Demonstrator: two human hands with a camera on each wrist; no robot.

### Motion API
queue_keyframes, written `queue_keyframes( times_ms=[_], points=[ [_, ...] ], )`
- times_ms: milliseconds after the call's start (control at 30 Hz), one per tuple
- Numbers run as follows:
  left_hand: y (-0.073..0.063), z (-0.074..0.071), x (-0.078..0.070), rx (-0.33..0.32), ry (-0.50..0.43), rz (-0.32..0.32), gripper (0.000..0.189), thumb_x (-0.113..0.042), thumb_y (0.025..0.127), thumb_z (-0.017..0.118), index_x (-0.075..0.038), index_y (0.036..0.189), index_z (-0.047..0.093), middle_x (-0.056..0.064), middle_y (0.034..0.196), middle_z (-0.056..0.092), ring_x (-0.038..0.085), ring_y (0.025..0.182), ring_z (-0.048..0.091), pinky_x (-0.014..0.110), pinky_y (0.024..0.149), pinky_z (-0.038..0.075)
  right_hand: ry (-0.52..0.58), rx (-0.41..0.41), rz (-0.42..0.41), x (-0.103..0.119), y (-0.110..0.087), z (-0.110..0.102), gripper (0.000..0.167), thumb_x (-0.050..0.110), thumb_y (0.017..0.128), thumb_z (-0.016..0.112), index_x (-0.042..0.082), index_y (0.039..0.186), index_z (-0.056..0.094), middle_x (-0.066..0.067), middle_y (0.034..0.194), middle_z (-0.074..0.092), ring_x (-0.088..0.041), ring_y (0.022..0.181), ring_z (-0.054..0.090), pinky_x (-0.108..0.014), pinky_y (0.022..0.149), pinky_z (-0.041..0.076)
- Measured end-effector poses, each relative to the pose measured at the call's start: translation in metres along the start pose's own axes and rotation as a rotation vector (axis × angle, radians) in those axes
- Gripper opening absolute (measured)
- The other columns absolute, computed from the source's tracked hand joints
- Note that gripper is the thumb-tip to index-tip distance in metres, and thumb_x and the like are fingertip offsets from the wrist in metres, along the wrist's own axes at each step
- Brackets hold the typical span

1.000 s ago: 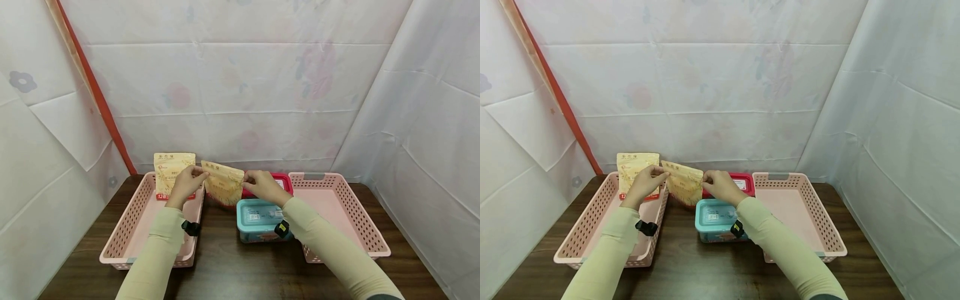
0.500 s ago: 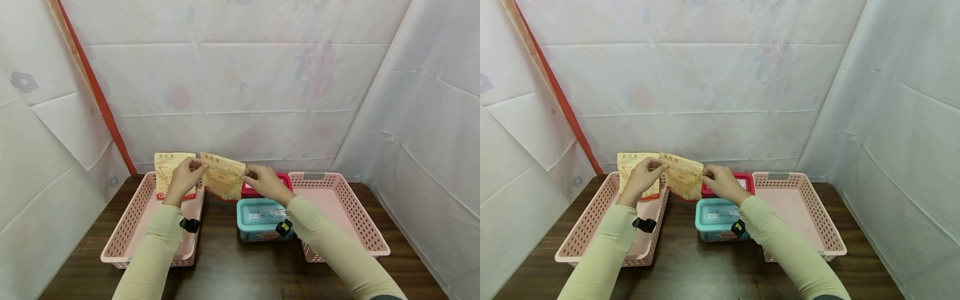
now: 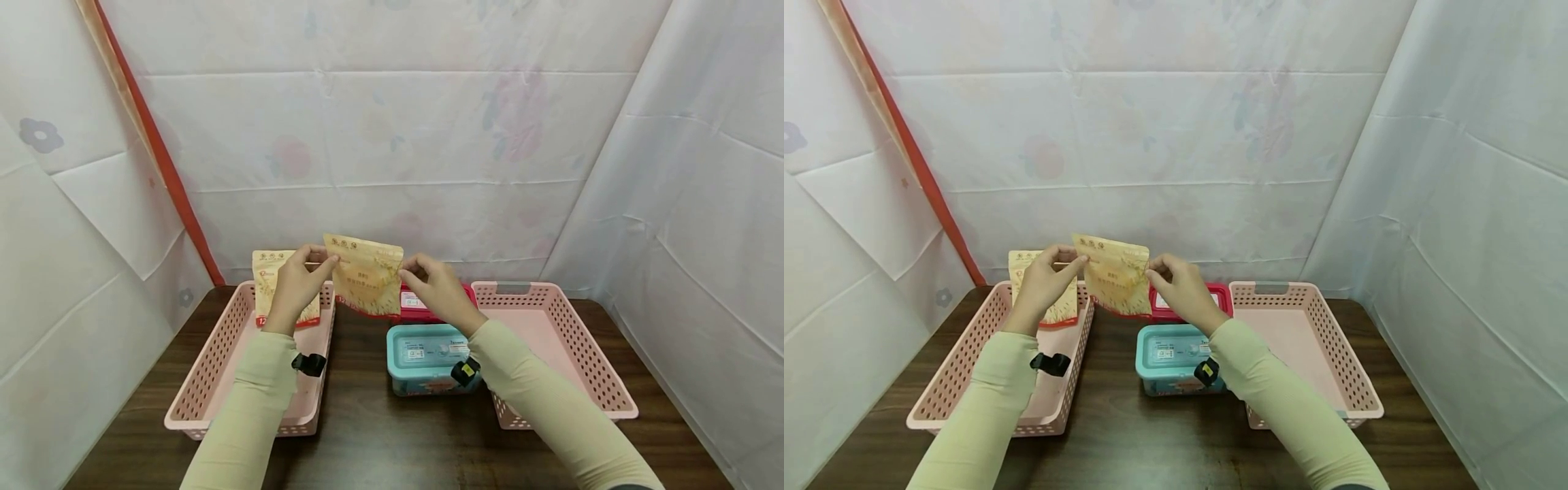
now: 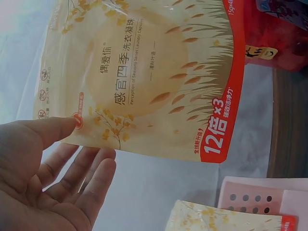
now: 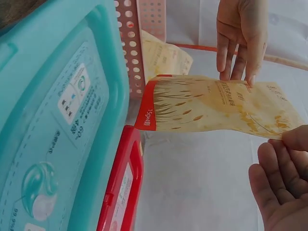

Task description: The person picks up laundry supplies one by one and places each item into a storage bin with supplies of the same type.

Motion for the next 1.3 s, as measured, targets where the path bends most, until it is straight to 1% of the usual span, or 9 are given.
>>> queue_keyframes(
  times_ms=[100,200,400,633,767,967,1133,1200,1300],
  points=[
    [-0.001,-0.002,-0.003,-0.012,-0.008,0.011,0.037,-0.040,0.098,0.066,-0.010,0.120,0.063,0.011,0.117,0.065,0.028,0.106,0.065,0.044,0.080,0.054,0.002,-0.022,-0.014,0.002,0.001,-0.002,0.012,0.019,0.102,0.062,0.009,0.107,0.068,-0.005,0.099,0.069,-0.020,0.083,0.063,-0.033,0.072,0.054],
    [-0.002,-0.005,-0.006,-0.023,-0.009,0.021,0.037,-0.040,0.097,0.066,-0.010,0.119,0.063,0.011,0.116,0.066,0.028,0.105,0.065,0.043,0.080,0.054,0.003,-0.038,-0.026,0.003,0.001,-0.003,0.012,0.018,0.101,0.063,0.009,0.106,0.068,-0.005,0.098,0.069,-0.022,0.082,0.064,-0.033,0.071,0.054],
    [-0.004,-0.007,-0.007,-0.041,-0.031,0.010,0.039,-0.043,0.095,0.069,-0.012,0.117,0.065,0.010,0.113,0.066,0.026,0.102,0.065,0.043,0.080,0.053,0.003,-0.067,-0.044,0.005,0.000,-0.006,0.012,0.018,0.102,0.062,0.009,0.108,0.067,-0.004,0.099,0.067,-0.024,0.086,0.064,-0.034,0.075,0.054],
    [-0.008,-0.008,-0.004,-0.058,-0.065,0.005,0.041,-0.046,0.092,0.072,-0.013,0.115,0.067,0.009,0.107,0.067,0.023,0.095,0.063,0.039,0.078,0.051,0.022,-0.091,-0.051,0.003,0.000,-0.008,0.013,0.018,0.102,0.062,0.008,0.109,0.067,-0.003,0.098,0.065,-0.018,0.085,0.060,-0.034,0.076,0.053],
    [-0.010,-0.009,-0.004,-0.069,-0.079,0.018,0.040,-0.047,0.091,0.073,-0.014,0.113,0.068,0.007,0.101,0.069,0.022,0.088,0.063,0.036,0.075,0.052,0.094,-0.094,-0.027,-0.003,0.001,-0.008,0.014,0.020,0.103,0.061,0.009,0.109,0.066,-0.005,0.097,0.065,-0.022,0.084,0.059,-0.034,0.072,0.050],
    [-0.015,-0.010,-0.003,-0.065,-0.121,0.025,0.037,-0.045,0.091,0.073,-0.014,0.110,0.068,0.006,0.097,0.068,0.030,0.089,0.066,0.030,0.071,0.056,0.272,-0.091,0.054,-0.016,0.002,-0.004,0.018,0.025,0.102,0.061,0.010,0.111,0.066,-0.008,0.101,0.063,-0.043,0.098,0.057,-0.035,0.076,0.050],
    [-0.017,-0.009,-0.003,-0.064,-0.142,0.017,0.038,-0.045,0.092,0.072,-0.012,0.112,0.068,0.008,0.096,0.067,0.032,0.088,0.066,0.027,0.072,0.057,0.363,-0.105,0.112,-0.024,0.003,-0.001,0.021,0.024,0.102,0.062,0.007,0.113,0.066,-0.011,0.105,0.062,-0.042,0.106,0.058,-0.035,0.085,0.053],
    [-0.018,-0.009,-0.002,-0.060,-0.144,0.011,0.041,-0.046,0.093,0.070,-0.011,0.115,0.068,0.010,0.097,0.067,0.033,0.088,0.065,0.026,0.073,0.057,0.387,-0.112,0.136,-0.027,0.003,0.000,0.021,0.023,0.102,0.062,0.006,0.115,0.065,-0.012,0.105,0.062,-0.038,0.105,0.060,-0.035,0.088,0.054],
    [-0.019,-0.008,0.000,-0.053,-0.143,-0.006,0.044,-0.047,0.094,0.069,-0.011,0.118,0.068,0.010,0.099,0.067,0.028,0.086,0.065,0.031,0.076,0.057,0.428,-0.122,0.163,-0.029,0.002,0.000,0.021,0.022,0.102,0.062,0.005,0.115,0.064,-0.013,0.105,0.061,-0.036,0.104,0.061,-0.037,0.089,0.055]
  ],
)
Point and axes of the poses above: each hand's wrist, its own y-axis towards the middle knuckle, its own z-axis out of the palm, x = y × z, the point moved 8 cm from there along y, towards the middle knuckle
